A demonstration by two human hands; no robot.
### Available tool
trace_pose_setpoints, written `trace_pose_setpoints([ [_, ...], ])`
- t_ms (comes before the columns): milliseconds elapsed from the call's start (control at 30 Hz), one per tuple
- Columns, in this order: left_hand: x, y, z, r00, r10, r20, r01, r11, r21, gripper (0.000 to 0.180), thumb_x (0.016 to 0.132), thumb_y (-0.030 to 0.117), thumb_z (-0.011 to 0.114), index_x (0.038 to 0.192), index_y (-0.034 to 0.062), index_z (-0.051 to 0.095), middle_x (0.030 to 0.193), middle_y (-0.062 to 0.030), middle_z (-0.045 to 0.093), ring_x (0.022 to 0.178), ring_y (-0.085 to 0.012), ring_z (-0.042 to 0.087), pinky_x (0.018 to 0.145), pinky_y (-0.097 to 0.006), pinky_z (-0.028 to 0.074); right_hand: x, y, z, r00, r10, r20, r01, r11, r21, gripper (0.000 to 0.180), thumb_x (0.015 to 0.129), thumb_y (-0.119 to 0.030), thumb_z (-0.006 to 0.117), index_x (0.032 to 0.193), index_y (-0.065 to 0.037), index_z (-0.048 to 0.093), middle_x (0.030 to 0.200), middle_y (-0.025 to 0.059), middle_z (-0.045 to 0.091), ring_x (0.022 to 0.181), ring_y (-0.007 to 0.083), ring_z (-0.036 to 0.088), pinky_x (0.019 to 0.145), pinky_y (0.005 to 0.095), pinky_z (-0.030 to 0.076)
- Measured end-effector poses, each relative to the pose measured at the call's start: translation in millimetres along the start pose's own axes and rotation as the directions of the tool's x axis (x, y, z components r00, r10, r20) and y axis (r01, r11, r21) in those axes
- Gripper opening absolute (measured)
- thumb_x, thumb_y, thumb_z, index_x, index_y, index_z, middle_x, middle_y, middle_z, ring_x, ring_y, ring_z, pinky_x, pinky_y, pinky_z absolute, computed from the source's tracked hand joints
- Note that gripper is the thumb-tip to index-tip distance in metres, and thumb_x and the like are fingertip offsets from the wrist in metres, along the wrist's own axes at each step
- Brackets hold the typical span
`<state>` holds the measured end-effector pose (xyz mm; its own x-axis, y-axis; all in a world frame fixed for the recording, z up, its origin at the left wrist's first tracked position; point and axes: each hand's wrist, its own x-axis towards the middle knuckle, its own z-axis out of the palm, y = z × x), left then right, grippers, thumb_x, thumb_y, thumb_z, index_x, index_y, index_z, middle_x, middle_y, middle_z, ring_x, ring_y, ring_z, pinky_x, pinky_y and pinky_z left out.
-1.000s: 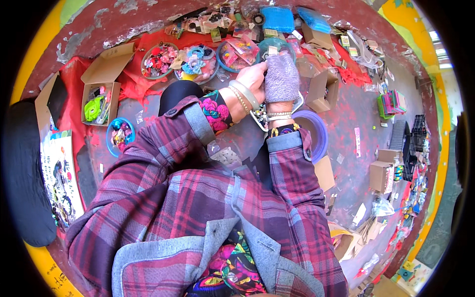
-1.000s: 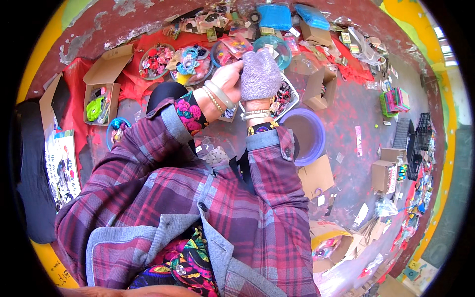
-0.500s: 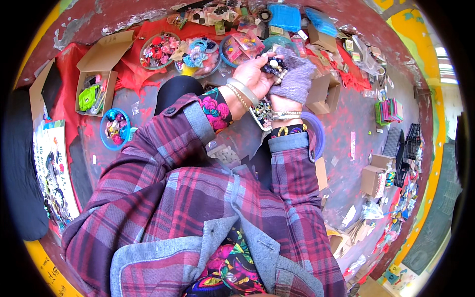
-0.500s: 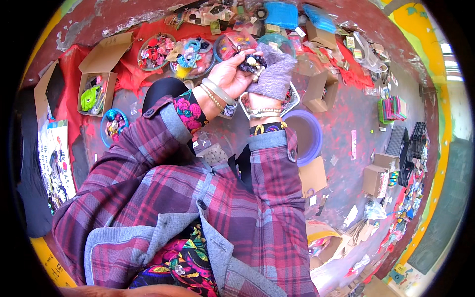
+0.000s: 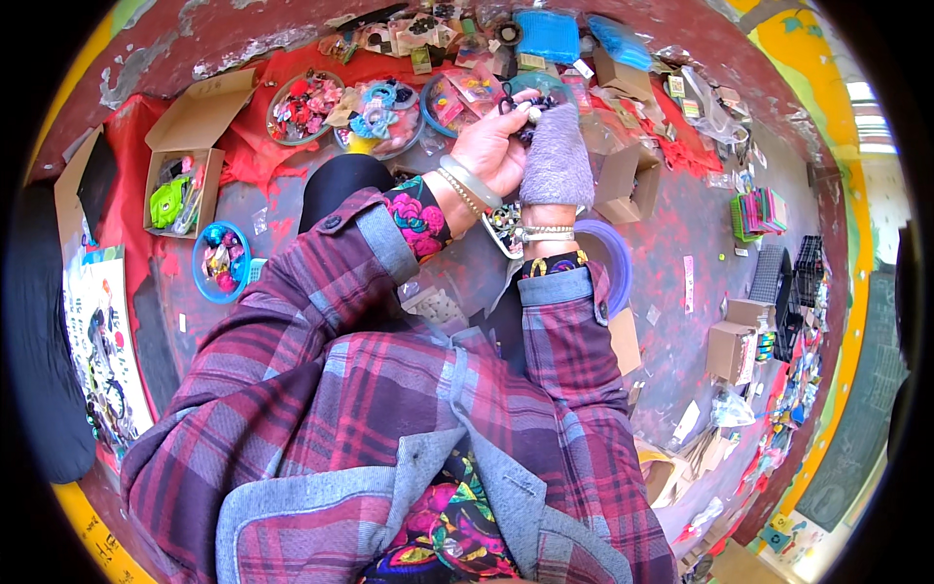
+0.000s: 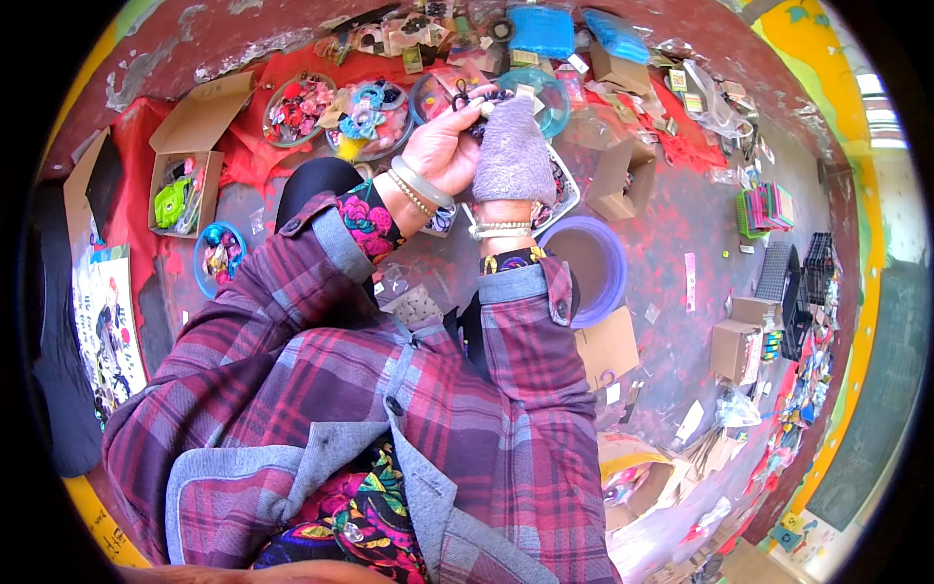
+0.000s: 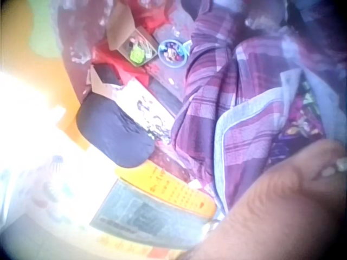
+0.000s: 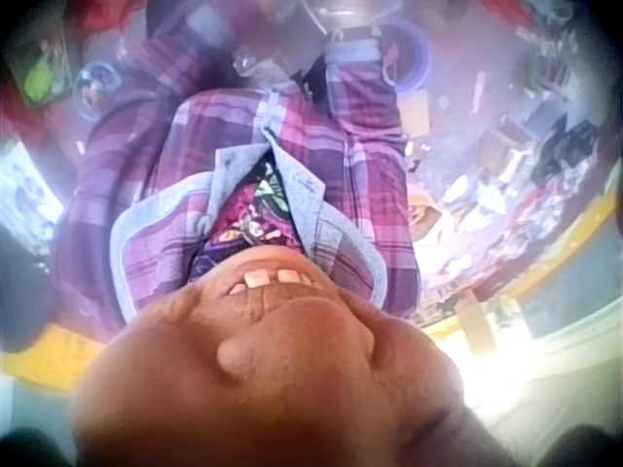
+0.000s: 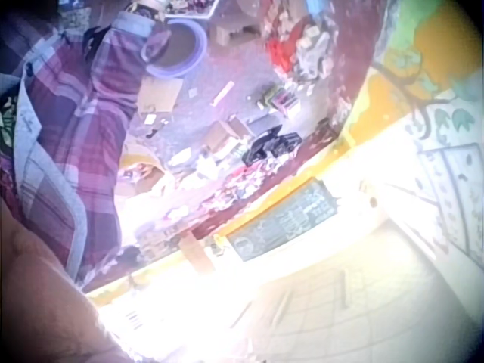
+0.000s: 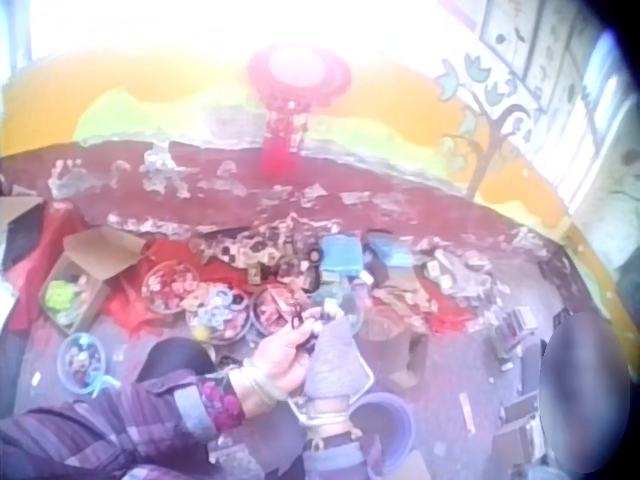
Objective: The person sits on the floor and sorts through a container of small hair accessories, picking them up one by one, inspecting them, and placing them into a separate container.
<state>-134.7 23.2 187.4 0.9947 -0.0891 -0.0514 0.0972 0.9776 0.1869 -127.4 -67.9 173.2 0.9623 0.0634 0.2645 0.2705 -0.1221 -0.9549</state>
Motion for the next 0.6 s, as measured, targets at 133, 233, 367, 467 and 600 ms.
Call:
trace_pose_setpoints([
  [133, -5.9, -1.3, 1.2, 0.998, -0.054, 0.040, 0.055, 0.998, -0.037, 0.028, 0.088, 0.006, 0.040, 0.115, 0.0000, 0.042, 0.112, -0.0150, 0.051, 0.104, -0.0256, 0.050, 0.093, -0.039, 0.039, -5.3, 1.5, 0.0, 0.987, 0.112, -0.114, -0.052, 0.898, 0.437, 0.024, 0.089, -0.021, 0.047, 0.103, -0.003, 0.052, 0.095, 0.0047, 0.056, 0.084, 0.0118, 0.052, 0.074, 0.0251, 0.044],
  [233, -8.4, 5.3, 6.2, 0.999, -0.040, 0.018, 0.041, 0.999, -0.035, 0.023, 0.088, 0.005, 0.040, 0.110, 0.0010, 0.045, 0.106, -0.0135, 0.053, 0.099, -0.0249, 0.052, 0.089, -0.038, 0.043, -6.2, -19.0, 7.9, 0.971, 0.224, -0.086, -0.140, 0.819, 0.557, 0.026, 0.090, -0.024, 0.045, 0.104, -0.003, 0.052, 0.097, 0.0050, 0.056, 0.084, 0.0124, 0.053, 0.075, 0.0249, 0.044],
  [367, -3.7, 15.1, 2.0, 0.999, -0.004, 0.044, 0.006, 0.999, -0.047, 0.028, 0.087, 0.006, 0.039, 0.114, -0.0018, 0.042, 0.111, -0.0169, 0.050, 0.103, -0.0270, 0.050, 0.092, -0.041, 0.039, 0.0, -21.4, 7.2, 0.976, 0.213, 0.051, -0.190, 0.708, 0.680, 0.036, 0.094, -0.031, 0.033, 0.108, -0.002, 0.049, 0.101, 0.0042, 0.054, 0.088, 0.0122, 0.051, 0.078, 0.0249, 0.041],
  [467, -2.1, 19.7, -3.0, 0.999, 0.018, 0.040, -0.017, 0.999, -0.029, 0.030, 0.087, 0.007, 0.039, 0.115, -0.0029, 0.042, 0.115, -0.0178, 0.049, 0.106, -0.0271, 0.049, 0.096, -0.042, 0.036, 2.8, -23.1, 1.7, 0.964, 0.187, 0.189, -0.260, 0.515, 0.817, 0.035, 0.094, -0.030, 0.032, 0.108, -0.004, 0.049, 0.100, 0.0045, 0.054, 0.088, 0.0109, 0.050, 0.079, 0.0243, 0.041],
  [600, -8.2, 18.1, 1.3, 0.999, 0.047, -0.003, -0.046, 0.990, 0.131, 0.027, 0.088, 0.007, 0.040, 0.114, 0.0004, 0.045, 0.111, -0.0140, 0.052, 0.102, -0.0237, 0.051, 0.093, -0.040, 0.038, 5.5, -28.2, 1.4, 0.992, 0.117, 0.055, -0.129, 0.844, 0.520, 0.040, 0.093, -0.036, 0.030, 0.101, -0.004, 0.052, 0.100, 0.0062, 0.055, 0.090, 0.0152, 0.052, 0.082, 0.0273, 0.042],
])
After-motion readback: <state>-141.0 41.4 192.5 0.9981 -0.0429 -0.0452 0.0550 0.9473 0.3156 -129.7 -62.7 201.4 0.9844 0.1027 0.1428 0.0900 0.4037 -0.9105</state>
